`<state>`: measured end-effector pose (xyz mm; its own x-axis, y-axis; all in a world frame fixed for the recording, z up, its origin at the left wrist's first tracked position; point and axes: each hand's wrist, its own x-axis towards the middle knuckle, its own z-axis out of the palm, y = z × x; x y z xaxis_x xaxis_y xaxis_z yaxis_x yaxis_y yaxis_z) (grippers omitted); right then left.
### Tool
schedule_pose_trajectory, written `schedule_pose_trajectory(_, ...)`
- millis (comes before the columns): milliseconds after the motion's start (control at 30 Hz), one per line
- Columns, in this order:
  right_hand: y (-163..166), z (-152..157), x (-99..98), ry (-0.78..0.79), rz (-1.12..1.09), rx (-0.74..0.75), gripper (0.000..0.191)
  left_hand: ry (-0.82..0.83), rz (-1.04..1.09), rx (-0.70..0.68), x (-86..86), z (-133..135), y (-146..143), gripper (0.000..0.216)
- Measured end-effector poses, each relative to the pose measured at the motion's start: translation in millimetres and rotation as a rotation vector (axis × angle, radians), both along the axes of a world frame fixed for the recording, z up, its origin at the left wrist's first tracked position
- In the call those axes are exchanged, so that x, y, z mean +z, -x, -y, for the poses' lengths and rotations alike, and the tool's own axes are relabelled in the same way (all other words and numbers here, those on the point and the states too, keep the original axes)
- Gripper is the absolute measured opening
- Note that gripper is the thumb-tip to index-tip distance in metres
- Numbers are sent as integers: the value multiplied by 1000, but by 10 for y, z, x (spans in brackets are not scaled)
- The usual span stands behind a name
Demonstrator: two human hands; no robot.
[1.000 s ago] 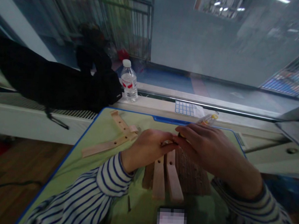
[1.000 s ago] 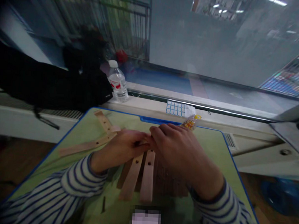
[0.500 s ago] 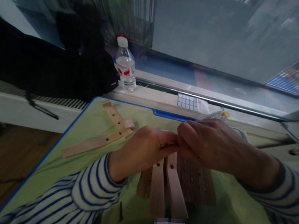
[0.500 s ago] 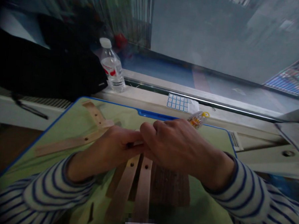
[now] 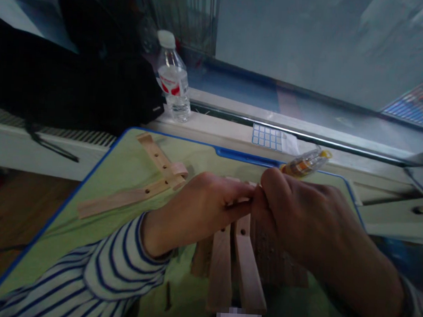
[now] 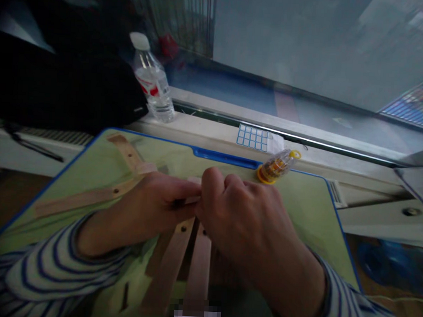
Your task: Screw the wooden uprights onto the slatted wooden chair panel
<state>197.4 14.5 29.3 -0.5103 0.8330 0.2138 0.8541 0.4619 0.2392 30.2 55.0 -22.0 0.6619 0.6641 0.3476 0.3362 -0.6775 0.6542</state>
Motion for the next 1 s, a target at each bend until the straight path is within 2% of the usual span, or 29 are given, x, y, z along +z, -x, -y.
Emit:
schedule_pose_trajectory(133, 9, -27, 11, 34, -5, -9, 16, -43, -58, 60, 17, 24, -13, 12)
schedule_pose_trajectory(267, -51, -78, 99, 133, -15, 43, 18, -61, -99, 98, 9, 26, -22, 10)
schedule_pose_trajectory(400, -129, -122, 244, 217, -2, 143, 23, -55, -70, 94, -7, 18, -15, 11)
schedule_pose_trajectory(533, -173, -182, 327, 292, 23, 279, 17, -71, -67, 92, -14, 11, -3, 14)
schedule_pose_trajectory(633, -192, -220, 305, 287, 62, 341, 10, -55, -73, 98, -24, 4, 3, 15)
schedule_pose_trajectory(733, -208, -235, 246, 265, 73, 400, 13, -44, -66, 98, -42, -4, 4, 13)
schedule_pose_trajectory(1000, -229, -226, 143, 179, 48, 347, 15, -10, -43, 58, -39, -18, -8, 12)
